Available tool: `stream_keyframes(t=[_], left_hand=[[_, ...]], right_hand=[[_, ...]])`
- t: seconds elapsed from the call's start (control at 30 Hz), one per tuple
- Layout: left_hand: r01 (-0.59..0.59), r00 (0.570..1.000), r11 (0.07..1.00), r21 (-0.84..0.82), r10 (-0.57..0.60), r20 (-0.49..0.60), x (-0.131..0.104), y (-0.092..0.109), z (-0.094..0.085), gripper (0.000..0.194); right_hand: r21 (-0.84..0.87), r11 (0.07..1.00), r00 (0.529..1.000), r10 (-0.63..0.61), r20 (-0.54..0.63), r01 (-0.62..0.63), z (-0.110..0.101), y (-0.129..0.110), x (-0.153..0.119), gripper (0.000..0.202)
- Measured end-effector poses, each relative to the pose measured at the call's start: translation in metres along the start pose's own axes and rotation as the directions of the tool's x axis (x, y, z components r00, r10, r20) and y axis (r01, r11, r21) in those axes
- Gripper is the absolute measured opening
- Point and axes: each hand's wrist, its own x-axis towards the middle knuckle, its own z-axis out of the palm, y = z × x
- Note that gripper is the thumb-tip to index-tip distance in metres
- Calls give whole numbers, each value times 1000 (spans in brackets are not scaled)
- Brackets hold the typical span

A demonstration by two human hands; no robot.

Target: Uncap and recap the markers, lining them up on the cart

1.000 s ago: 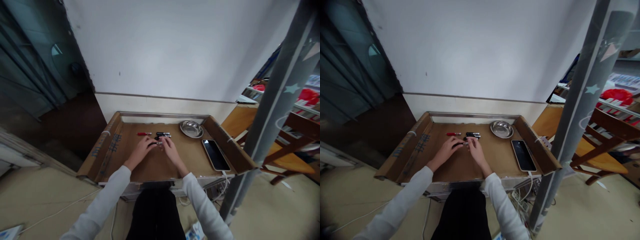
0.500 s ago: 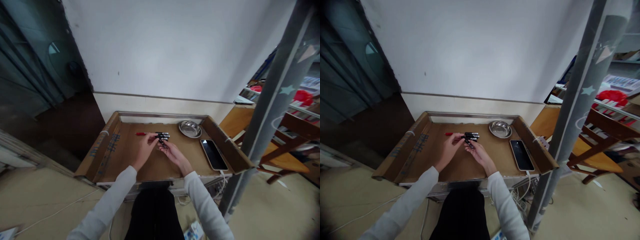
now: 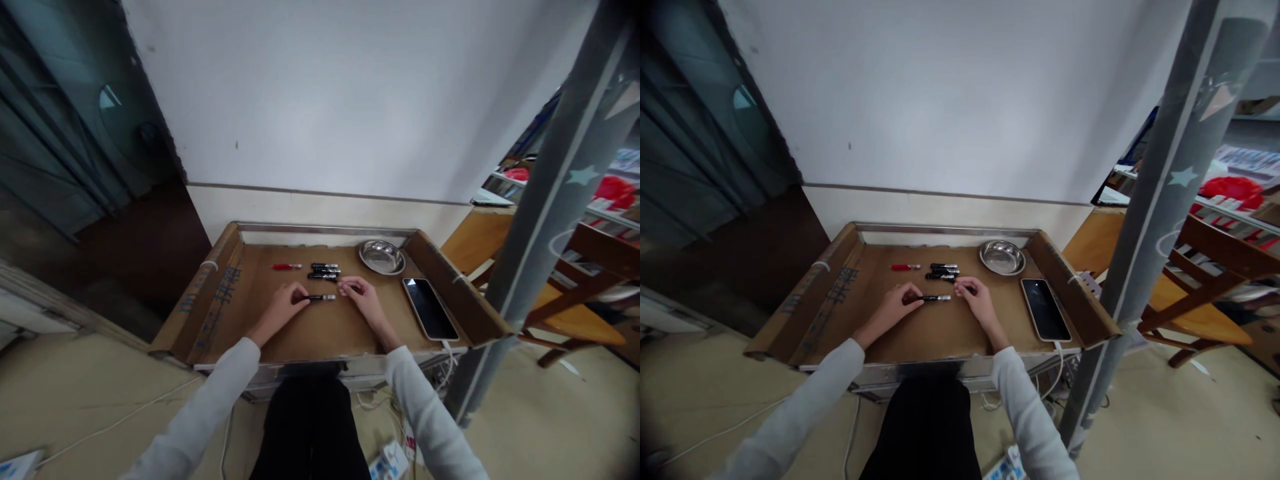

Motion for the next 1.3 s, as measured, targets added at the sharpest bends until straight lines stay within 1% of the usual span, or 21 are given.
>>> stream_keyframes(t=[0.03,0.07,0.1,0.17,0.23,0.3,0.37,0.43,0.5,0.57,0.63,0.7,0.77,0.93,1.07,1.13,1.17,1.23,1.3], left_hand=[[-41,999,996,78,41,-8,4,3,4,10],[-80,997,987,138,83,-11,9,5,8,8],[-117,992,976,185,122,-16,14,6,12,7],[-175,981,946,272,189,-28,25,6,17,6],[-203,971,909,365,235,-44,35,2,19,7],[-201,967,878,434,250,-57,42,-1,18,7],[-194,966,868,457,250,-66,44,-3,16,9],[-207,963,871,445,262,-66,42,-2,15,12],[-246,954,874,419,294,-52,37,2,15,14],[-298,945,873,385,327,-10,33,6,17,14],[-338,938,870,359,344,50,31,8,21,13],[-349,936,866,358,342,86,32,8,24,11],[-327,943,864,383,325,70,36,6,26,8],[-276,952,866,417,307,-10,45,1,30,11],[-262,953,871,416,301,-32,44,3,28,10],[-241,953,872,426,295,-66,42,2,23,9],[-214,953,874,436,284,-102,40,1,19,10],[-121,947,879,460,242,-213,38,-4,10,14],[-7,925,878,478,187,-331,38,-13,0,21]], right_hand=[[-113,991,997,-78,14,79,2,-2,0,22],[-229,961,988,-147,51,155,5,-4,-1,20],[-341,914,974,-192,117,221,9,-6,-1,19],[-514,787,936,-230,268,340,17,-10,-1,21],[-607,654,889,-270,370,451,24,-12,0,23],[-660,538,851,-302,430,524,28,-12,2,25],[-712,455,845,-322,428,534,27,-9,2,27],[-776,405,869,-327,371,484,22,-7,1,26],[-830,371,897,-318,308,417,16,-4,-1,23],[-862,344,912,-306,272,373,13,-1,-1,20],[-877,325,917,-306,257,354,13,1,0,19],[-885,316,919,-308,245,342,15,2,1,20],[-897,306,924,-310,223,319,18,3,3,19],[-930,282,935,-326,140,237,17,4,7,19],[-929,299,940,-322,118,219,15,6,7,19],[-919,328,940,-324,107,218,14,6,5,20],[-913,346,939,-330,96,215,13,6,2,20],[-899,383,935,-347,72,211,11,5,-3,21],[-882,419,932,-358,56,214,8,4,-9,21]])
